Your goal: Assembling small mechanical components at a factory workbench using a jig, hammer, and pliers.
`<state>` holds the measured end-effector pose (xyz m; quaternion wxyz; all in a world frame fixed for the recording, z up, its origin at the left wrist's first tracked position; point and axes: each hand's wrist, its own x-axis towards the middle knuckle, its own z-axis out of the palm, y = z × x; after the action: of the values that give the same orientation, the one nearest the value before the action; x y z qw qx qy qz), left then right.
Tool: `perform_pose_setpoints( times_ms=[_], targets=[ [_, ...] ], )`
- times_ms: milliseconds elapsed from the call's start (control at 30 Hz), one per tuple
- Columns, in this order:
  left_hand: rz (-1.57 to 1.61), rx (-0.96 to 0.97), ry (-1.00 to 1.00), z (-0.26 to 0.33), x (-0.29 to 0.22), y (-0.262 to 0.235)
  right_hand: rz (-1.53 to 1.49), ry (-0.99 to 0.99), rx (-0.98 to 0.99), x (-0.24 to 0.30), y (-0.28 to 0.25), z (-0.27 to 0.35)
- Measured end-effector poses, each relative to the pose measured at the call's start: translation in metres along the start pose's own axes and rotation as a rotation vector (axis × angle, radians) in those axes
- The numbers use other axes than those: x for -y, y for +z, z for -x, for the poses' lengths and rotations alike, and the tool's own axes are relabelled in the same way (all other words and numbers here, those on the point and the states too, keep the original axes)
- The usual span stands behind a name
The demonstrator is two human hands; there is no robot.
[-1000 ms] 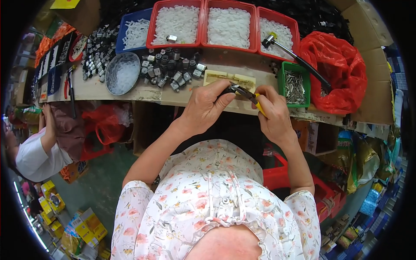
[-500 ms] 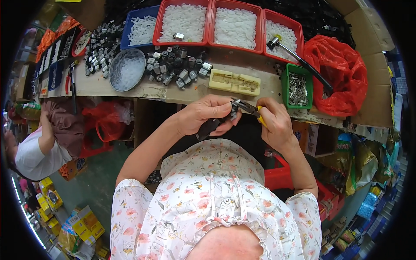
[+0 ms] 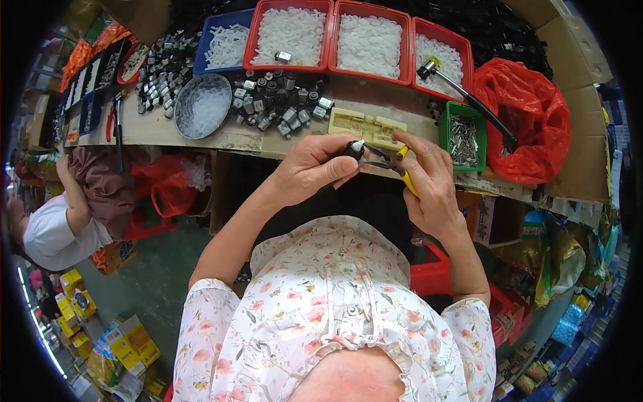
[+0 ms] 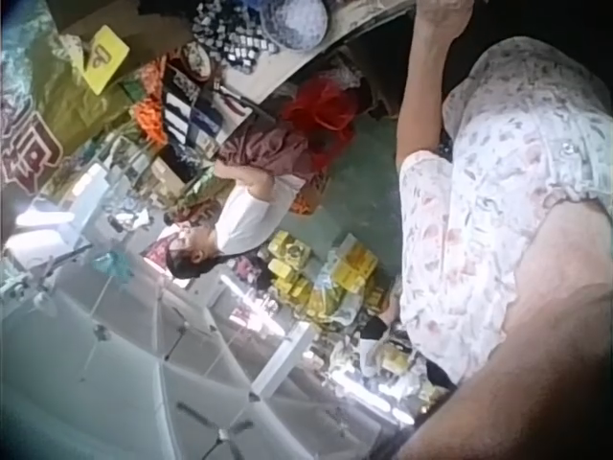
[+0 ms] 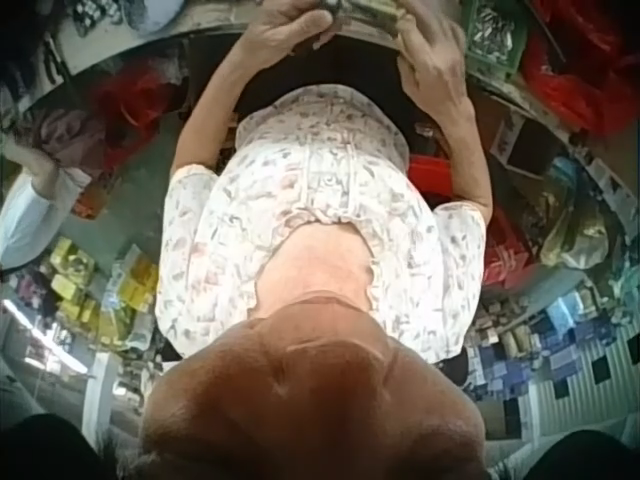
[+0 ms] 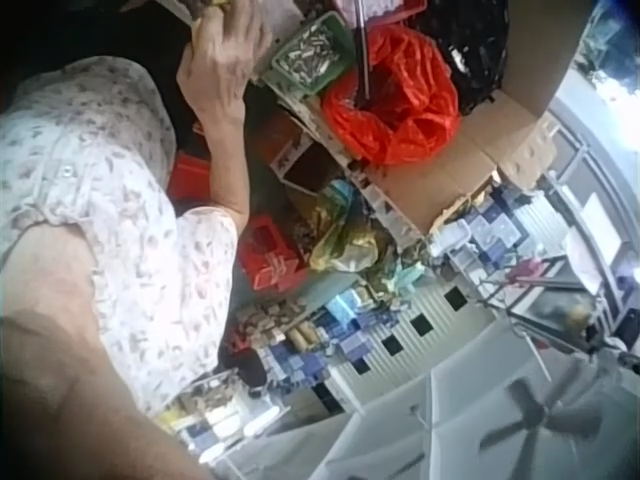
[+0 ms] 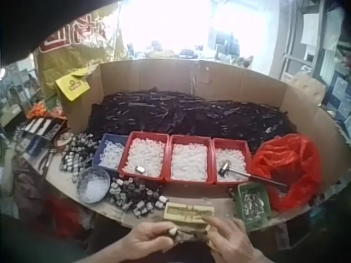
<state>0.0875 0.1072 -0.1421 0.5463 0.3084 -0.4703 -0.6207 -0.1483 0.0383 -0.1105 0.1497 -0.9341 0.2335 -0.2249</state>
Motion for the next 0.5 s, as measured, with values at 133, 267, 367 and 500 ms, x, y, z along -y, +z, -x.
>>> perform_pose_setpoints(
  times_ms=[133,267,367,500],
  targets=[
    [-0.397,0.030,0.030,-0.002,-0.005,-0.001,0.097,0.015,0.046,0.004,-0.001,0.001],
    [-0.632,0.012,0.070,-0.003,-0.004,-0.004,0.102,0.042,0.067,0.003,0.007,0.004],
    [-0.596,0.038,0.000,-0.001,-0.008,-0.003,0.082,0.065,0.080,0.001,0.014,0.008],
    [-0.575,0.019,-0.072,0.008,-0.011,-0.006,0.076,0.059,0.133,0.004,0.015,0.003]
  ],
)
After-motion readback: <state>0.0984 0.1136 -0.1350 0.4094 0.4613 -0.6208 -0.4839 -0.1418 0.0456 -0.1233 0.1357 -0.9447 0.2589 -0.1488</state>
